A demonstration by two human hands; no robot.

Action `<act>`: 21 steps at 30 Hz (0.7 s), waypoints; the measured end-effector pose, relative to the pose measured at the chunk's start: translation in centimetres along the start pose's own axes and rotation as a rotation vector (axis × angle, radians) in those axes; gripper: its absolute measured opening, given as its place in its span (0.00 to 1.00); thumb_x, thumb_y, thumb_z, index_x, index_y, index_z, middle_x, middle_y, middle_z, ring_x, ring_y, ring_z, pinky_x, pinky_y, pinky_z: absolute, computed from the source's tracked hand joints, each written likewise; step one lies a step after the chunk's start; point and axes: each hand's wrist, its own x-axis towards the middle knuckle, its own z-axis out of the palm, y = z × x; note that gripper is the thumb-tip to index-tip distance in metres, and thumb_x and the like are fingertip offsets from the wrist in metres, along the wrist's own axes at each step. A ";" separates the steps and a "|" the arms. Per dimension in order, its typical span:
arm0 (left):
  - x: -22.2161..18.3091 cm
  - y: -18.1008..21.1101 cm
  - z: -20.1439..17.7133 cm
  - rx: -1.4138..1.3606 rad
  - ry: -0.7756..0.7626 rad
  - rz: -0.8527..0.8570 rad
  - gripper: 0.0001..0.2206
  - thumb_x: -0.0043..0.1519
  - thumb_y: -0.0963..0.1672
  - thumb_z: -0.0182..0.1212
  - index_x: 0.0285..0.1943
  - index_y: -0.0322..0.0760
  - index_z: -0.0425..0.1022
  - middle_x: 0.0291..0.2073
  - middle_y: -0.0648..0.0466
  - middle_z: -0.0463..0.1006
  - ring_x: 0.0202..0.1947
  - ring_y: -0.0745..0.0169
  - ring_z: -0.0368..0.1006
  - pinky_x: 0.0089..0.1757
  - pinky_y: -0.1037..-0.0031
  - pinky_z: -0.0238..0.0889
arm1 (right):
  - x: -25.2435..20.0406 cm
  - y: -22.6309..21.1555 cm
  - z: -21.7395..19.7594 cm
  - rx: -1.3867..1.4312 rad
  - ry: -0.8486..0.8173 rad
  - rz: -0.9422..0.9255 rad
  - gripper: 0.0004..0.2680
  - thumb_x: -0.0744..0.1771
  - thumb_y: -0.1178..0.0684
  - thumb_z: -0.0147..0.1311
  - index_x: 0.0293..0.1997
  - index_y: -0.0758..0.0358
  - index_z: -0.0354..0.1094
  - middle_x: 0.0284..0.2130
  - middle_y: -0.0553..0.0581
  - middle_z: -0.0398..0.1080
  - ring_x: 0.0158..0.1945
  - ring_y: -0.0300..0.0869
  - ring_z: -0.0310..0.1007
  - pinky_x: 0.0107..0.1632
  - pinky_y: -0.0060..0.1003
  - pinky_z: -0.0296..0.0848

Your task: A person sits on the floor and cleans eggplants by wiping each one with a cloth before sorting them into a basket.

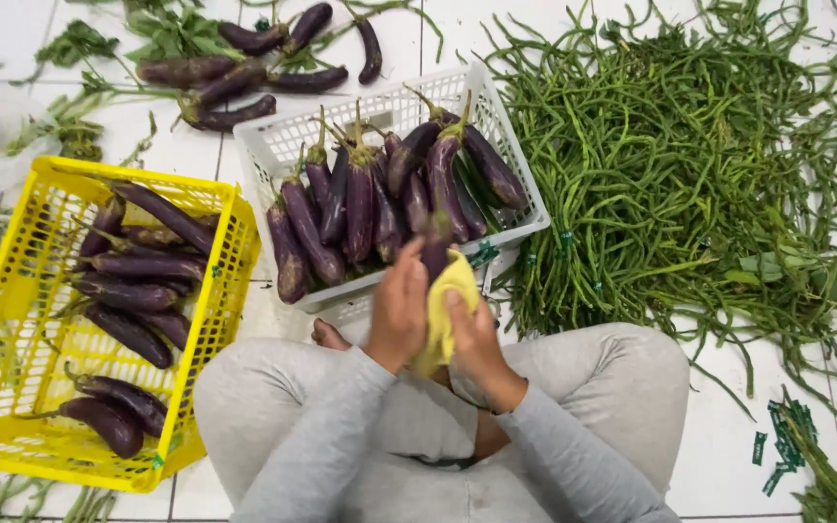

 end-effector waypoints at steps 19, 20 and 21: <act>-0.4 0.8 0.3 -0.038 -0.154 -0.003 0.21 0.71 0.45 0.41 0.72 0.33 0.63 0.52 0.34 0.78 0.54 0.30 0.72 0.54 0.47 0.61 | 0.1 1.4 0.2 0.320 0.241 -0.052 0.15 0.70 0.43 0.55 0.47 0.68 0.64 0.35 0.57 0.72 0.36 0.41 0.72 0.46 0.43 0.75; -0.5 1.0 0.5 -0.046 -0.169 -0.012 0.22 0.71 0.45 0.40 0.73 0.34 0.63 0.50 0.34 0.79 0.52 0.31 0.74 0.53 0.48 0.63 | -0.2 0.5 0.2 0.266 0.265 -0.123 0.13 0.70 0.44 0.54 0.44 0.66 0.66 0.33 0.54 0.71 0.36 0.38 0.71 0.44 0.39 0.75; -0.7 1.2 0.7 -0.053 -0.180 -0.025 0.22 0.71 0.46 0.39 0.73 0.35 0.62 0.48 0.33 0.80 0.51 0.31 0.75 0.52 0.49 0.65 | -0.4 -0.3 0.1 0.209 0.284 -0.190 0.11 0.70 0.45 0.53 0.42 0.64 0.67 0.31 0.52 0.71 0.36 0.35 0.70 0.42 0.36 0.75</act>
